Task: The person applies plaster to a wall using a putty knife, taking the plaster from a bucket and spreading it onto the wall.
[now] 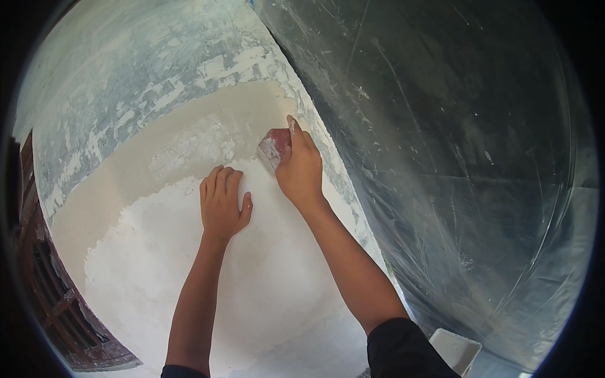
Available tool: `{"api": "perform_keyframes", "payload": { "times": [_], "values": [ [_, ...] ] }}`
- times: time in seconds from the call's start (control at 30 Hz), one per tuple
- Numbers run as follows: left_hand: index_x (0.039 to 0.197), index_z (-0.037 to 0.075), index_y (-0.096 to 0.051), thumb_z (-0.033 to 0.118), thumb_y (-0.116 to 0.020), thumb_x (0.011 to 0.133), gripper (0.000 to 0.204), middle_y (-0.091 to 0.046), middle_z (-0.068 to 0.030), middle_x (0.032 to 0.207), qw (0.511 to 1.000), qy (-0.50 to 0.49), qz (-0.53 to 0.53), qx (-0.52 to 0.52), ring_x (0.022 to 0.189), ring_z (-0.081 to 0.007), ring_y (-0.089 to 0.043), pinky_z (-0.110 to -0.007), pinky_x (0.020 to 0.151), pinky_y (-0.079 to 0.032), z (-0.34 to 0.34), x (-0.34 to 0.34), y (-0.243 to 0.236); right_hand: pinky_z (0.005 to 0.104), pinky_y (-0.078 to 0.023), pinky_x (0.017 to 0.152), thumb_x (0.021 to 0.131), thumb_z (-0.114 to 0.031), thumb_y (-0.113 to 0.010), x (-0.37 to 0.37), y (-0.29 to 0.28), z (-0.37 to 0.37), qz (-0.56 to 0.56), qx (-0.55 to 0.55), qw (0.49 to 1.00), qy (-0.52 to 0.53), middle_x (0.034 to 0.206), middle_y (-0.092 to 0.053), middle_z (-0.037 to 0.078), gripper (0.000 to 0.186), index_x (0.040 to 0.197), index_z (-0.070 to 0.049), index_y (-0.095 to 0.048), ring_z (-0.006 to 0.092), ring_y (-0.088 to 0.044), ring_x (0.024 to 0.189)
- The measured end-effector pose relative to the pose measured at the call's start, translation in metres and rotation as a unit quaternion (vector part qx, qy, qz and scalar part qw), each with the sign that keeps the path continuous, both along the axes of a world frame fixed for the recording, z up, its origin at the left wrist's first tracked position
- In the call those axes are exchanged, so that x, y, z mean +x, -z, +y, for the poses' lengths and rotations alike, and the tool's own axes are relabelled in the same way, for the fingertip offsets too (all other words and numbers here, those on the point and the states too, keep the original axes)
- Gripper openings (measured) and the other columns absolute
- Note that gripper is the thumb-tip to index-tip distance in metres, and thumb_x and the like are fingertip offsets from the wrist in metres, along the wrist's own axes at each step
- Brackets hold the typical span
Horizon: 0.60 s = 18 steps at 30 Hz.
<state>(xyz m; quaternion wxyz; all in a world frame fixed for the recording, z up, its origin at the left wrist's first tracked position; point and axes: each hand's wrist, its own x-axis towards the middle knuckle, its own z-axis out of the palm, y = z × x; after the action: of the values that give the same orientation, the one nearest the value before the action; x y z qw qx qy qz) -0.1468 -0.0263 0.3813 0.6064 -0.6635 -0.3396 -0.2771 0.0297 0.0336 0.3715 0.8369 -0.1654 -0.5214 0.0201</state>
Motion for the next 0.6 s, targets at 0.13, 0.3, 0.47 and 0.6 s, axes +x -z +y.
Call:
{"api": "perform_keyframes", "payload": {
  "times": [0.13,0.3,0.47,0.6],
  "values": [
    [0.114,0.004,-0.055,0.02,-0.061,0.075,0.043,-0.054,-0.0142,0.116,1.0,-0.005,0.001,-0.007,0.118,-0.0345,-0.047,-0.046,0.096,-0.035,0.002,0.001,0.001,0.0435,-0.049,0.085,0.079,0.008,-0.052,0.002,-0.032,0.032,-0.047,0.011,0.997,-0.055,0.101,-0.062,0.025,0.056,0.134,0.001,-0.049,0.0395,-0.062,0.092],
    [0.113,0.003,-0.055,0.02,-0.061,0.074,0.043,-0.054,-0.0142,0.116,1.0,-0.002,0.0,-0.008,0.117,-0.0345,-0.047,-0.046,0.095,-0.035,-0.001,0.001,0.0,0.0407,-0.05,0.087,0.075,0.009,-0.051,0.024,-0.014,0.061,0.004,-0.09,0.992,0.088,0.107,-0.063,0.029,0.055,0.131,0.007,-0.05,0.0385,-0.064,0.098],
    [0.113,0.003,-0.055,0.019,-0.061,0.074,0.043,-0.054,-0.0147,0.115,1.0,-0.015,-0.003,-0.006,0.116,-0.0342,-0.047,-0.045,0.095,-0.035,0.001,0.0,0.0,0.0386,-0.048,0.09,0.077,0.009,-0.05,0.009,-0.018,0.033,0.021,-0.042,0.999,-0.01,0.112,-0.061,0.028,0.057,0.133,0.004,-0.05,0.0378,-0.063,0.098],
    [0.113,0.002,-0.055,0.019,-0.061,0.074,0.043,-0.054,-0.0149,0.114,1.0,-0.005,0.002,-0.001,0.115,-0.0342,-0.048,-0.045,0.095,-0.035,0.005,0.006,-0.001,0.0427,-0.05,0.082,0.074,0.007,-0.054,0.008,-0.03,0.049,-0.049,-0.088,0.995,0.024,0.1,-0.062,0.026,0.062,0.136,0.005,-0.046,0.0382,-0.063,0.094]
  ]
}}
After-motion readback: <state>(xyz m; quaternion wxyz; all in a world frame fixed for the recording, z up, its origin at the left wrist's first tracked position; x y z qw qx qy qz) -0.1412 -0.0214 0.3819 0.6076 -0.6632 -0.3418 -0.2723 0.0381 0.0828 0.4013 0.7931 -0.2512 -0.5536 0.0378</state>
